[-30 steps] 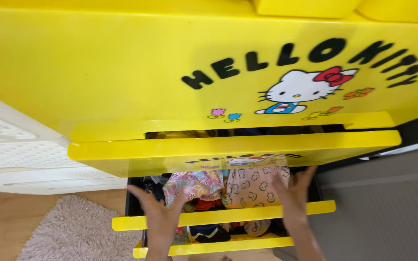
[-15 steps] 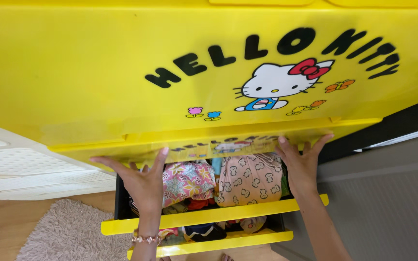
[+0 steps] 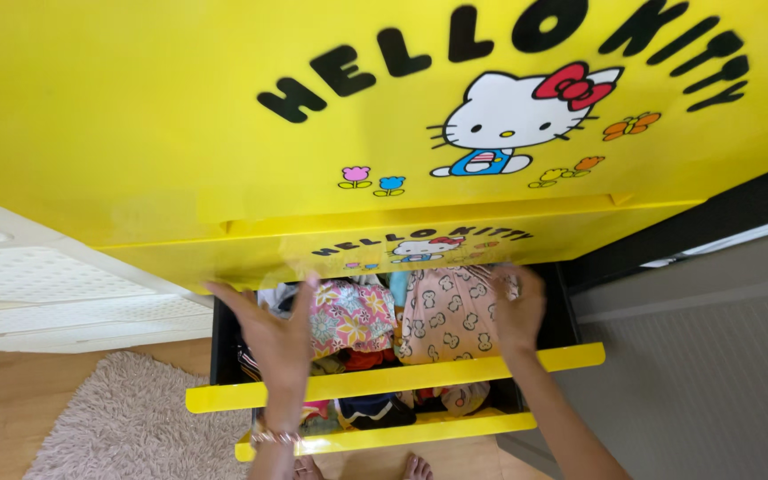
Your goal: The person opens and closes multiple drawers in a white plastic dresser and a yellow Hello Kitty dresser. They briefly adjust folded clothes inside the drawers before closing them.
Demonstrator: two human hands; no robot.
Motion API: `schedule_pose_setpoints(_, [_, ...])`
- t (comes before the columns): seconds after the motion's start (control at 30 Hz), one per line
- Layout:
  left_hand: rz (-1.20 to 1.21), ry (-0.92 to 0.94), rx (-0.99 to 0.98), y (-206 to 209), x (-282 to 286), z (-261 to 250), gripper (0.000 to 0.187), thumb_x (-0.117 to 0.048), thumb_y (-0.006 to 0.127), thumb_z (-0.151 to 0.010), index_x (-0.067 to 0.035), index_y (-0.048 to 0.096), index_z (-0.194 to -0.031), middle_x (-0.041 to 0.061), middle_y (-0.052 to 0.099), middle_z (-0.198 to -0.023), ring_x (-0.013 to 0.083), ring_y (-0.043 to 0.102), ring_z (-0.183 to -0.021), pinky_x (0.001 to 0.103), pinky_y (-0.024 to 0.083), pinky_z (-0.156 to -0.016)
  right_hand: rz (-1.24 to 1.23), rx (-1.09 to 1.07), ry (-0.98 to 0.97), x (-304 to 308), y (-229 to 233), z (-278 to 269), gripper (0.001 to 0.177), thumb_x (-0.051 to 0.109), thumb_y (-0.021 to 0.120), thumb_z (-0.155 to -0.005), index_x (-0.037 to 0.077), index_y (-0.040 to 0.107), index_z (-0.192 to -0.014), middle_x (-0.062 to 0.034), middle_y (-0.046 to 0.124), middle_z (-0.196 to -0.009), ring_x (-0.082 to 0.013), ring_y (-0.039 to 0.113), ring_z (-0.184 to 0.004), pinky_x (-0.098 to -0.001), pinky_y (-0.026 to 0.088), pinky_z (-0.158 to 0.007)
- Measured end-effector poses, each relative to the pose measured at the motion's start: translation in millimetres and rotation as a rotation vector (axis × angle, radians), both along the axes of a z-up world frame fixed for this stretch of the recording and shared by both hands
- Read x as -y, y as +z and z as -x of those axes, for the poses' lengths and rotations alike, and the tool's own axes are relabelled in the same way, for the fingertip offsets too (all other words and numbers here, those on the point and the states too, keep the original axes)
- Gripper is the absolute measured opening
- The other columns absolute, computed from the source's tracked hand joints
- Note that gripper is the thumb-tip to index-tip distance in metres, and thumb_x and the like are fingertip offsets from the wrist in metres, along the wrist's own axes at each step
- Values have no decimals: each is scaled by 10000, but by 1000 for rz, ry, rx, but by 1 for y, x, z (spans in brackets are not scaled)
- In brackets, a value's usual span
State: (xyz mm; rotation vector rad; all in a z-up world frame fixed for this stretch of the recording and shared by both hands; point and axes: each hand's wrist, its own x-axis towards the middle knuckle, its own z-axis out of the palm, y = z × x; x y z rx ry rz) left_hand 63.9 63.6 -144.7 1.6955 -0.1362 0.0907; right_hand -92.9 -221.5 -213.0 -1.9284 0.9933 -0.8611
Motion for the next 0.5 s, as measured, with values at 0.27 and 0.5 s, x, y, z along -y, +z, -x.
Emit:
schedule_pose_setpoints(0.27, [-708, -526, 244, -79, 3, 104, 701, -412, 809, -763, 39, 605, -1259, 240, 623, -1255, 410, 492, -1266, 574, 258, -1128, 387, -376, 302, -4, -50, -27, 424, 105, 720, -875, 69, 679, -1296, -146, 626, -1326, -333, 546, -1232, -539, 348, -1023])
schedule_pose_setpoints(0.5, [-671, -493, 364, -96, 2, 119, 546, -338, 797, -811, 13, 637, -1198, 239, 628, -1103, 414, 535, -1147, 594, 294, -1111, 297, -652, 750, 9, -56, 8, 432, 58, 810, -838, 266, 817, -1216, -65, 669, -981, -206, 605, -958, -352, 513, -950])
